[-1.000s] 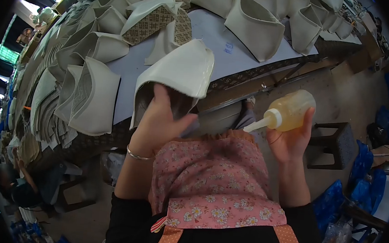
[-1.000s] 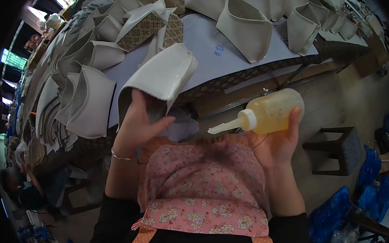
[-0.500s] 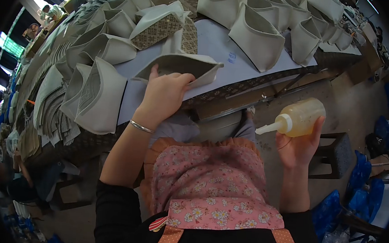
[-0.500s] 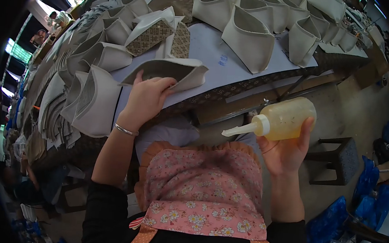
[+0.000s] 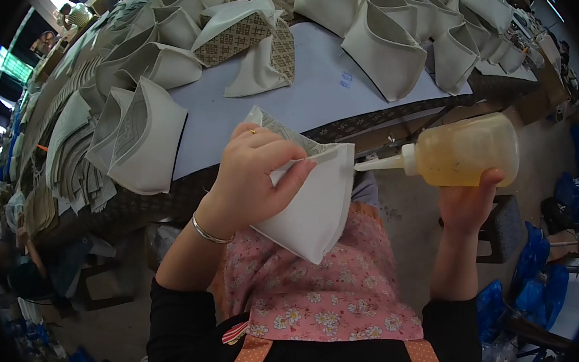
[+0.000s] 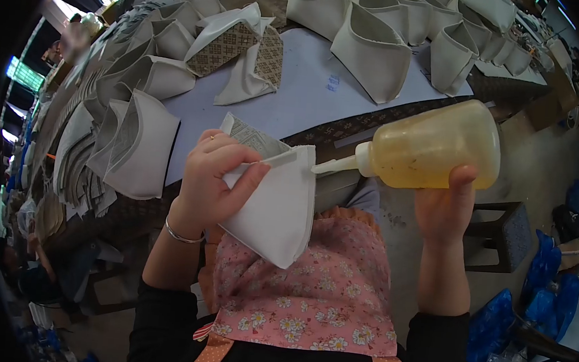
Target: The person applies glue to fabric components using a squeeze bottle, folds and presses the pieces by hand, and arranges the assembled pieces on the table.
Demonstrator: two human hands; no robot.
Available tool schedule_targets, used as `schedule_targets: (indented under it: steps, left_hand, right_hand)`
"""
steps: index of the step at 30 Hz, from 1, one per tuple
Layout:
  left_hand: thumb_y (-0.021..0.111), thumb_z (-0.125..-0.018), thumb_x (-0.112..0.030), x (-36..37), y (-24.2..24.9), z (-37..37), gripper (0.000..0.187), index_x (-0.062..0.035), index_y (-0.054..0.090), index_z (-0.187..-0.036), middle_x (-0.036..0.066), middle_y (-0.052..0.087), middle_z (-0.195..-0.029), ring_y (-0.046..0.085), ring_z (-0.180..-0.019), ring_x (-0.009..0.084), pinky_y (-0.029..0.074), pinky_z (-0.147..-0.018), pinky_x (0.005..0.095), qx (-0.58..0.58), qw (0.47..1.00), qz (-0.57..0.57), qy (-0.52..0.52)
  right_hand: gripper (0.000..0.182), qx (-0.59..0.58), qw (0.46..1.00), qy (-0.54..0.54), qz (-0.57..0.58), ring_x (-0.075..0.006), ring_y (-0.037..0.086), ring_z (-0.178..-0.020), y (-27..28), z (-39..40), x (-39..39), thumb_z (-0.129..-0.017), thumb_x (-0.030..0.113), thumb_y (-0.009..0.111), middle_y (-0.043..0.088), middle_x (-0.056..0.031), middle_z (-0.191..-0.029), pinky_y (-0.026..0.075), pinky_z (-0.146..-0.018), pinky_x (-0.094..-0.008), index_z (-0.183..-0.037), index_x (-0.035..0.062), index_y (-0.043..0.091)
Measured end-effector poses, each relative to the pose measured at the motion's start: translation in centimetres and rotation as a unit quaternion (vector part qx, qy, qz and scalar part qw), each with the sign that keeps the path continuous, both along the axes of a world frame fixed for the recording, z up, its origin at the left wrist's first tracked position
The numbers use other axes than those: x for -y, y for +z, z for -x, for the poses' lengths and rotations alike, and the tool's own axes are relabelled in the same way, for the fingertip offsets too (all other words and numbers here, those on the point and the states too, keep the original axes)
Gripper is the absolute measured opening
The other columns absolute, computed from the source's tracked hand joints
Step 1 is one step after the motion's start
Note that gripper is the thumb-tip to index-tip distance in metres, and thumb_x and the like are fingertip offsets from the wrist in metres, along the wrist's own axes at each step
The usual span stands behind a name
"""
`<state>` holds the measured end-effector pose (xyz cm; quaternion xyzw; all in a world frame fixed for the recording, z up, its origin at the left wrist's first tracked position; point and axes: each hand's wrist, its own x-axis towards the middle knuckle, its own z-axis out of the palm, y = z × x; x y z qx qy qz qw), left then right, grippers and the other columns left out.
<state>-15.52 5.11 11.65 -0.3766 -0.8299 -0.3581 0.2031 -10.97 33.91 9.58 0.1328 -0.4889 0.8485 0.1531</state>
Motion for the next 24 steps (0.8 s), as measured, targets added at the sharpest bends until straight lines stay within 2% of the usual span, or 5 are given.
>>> schedule_targets:
  steps: [4, 6, 19, 21, 24]
  left_hand:
    - [0.066, -0.07, -0.009, 0.1, 0.4, -0.7, 0.009, -0.0077, 0.058, -0.065, 0.001, 0.051, -0.055, 0.048, -0.052, 0.0164, 0.033, -0.06, 0.0291, -0.003, 1.0, 0.011, -0.008]
    - [0.065, -0.07, -0.009, 0.0, 0.5, -0.9, 0.009, -0.0082, 0.058, -0.064, 0.0, 0.05, -0.054, 0.048, -0.051, 0.0168, 0.033, -0.06, 0.0292, 0.003, 1.0, 0.004, -0.01]
    - [0.066, -0.069, -0.009, -0.3, 0.8, -1.2, 0.009, -0.0091, 0.058, -0.063, -0.001, 0.049, -0.053, 0.047, -0.05, 0.0159, 0.033, -0.059, 0.0286, -0.012, 1.0, 0.004, -0.022]
    - [0.066, -0.065, -0.006, -0.2, 0.8, -1.2, 0.008, -0.0055, 0.058, -0.063, 0.004, 0.05, -0.055, 0.044, -0.05, 0.0187, 0.034, -0.059, 0.0284, -0.008, 1.0, -0.003, -0.022]
    - [0.065, -0.065, -0.005, -0.3, 1.1, -1.4, 0.008, -0.0056, 0.057, -0.063, 0.004, 0.05, -0.055, 0.044, -0.049, 0.0184, 0.034, -0.059, 0.0282, -0.005, 1.0, 0.005, -0.015]
  right_hand:
    - [0.072, -0.009, 0.999, -0.012, -0.037, -0.0225, 0.043, -0.117, 0.5, 0.6, -0.2, -0.079, 0.051, 0.055, 0.043, -0.0082, -0.126, 0.037, -0.097, -0.0393, -0.13, 0.0067, 0.03]
    - [0.068, -0.003, 1.0, -0.015, -0.019, -0.0216, 0.045, -0.115, 1.0, 0.8, 0.2, -0.079, 0.043, 0.06, 0.046, -0.0071, -0.123, 0.038, -0.096, -0.0387, -0.129, 0.0052, 0.032]
    - [0.062, 0.028, 0.999, 0.005, -0.024, -0.0209, 0.047, -0.112, 1.8, 1.3, 0.4, -0.083, 0.042, 0.056, 0.047, -0.0078, -0.12, 0.038, -0.094, -0.0373, -0.127, 0.0038, 0.035]
    - [0.061, 0.018, 0.998, 0.033, -0.057, -0.0209, 0.047, -0.112, 1.9, 1.3, 0.4, -0.083, 0.042, 0.056, 0.048, -0.0078, -0.12, 0.038, -0.094, -0.0367, -0.126, 0.0033, 0.035]
    - [0.06, -0.001, 0.997, 0.034, -0.063, -0.0209, 0.047, -0.112, 1.8, 1.0, 0.2, -0.084, 0.041, 0.055, 0.048, -0.008, -0.12, 0.038, -0.094, -0.0366, -0.126, 0.0028, 0.036]
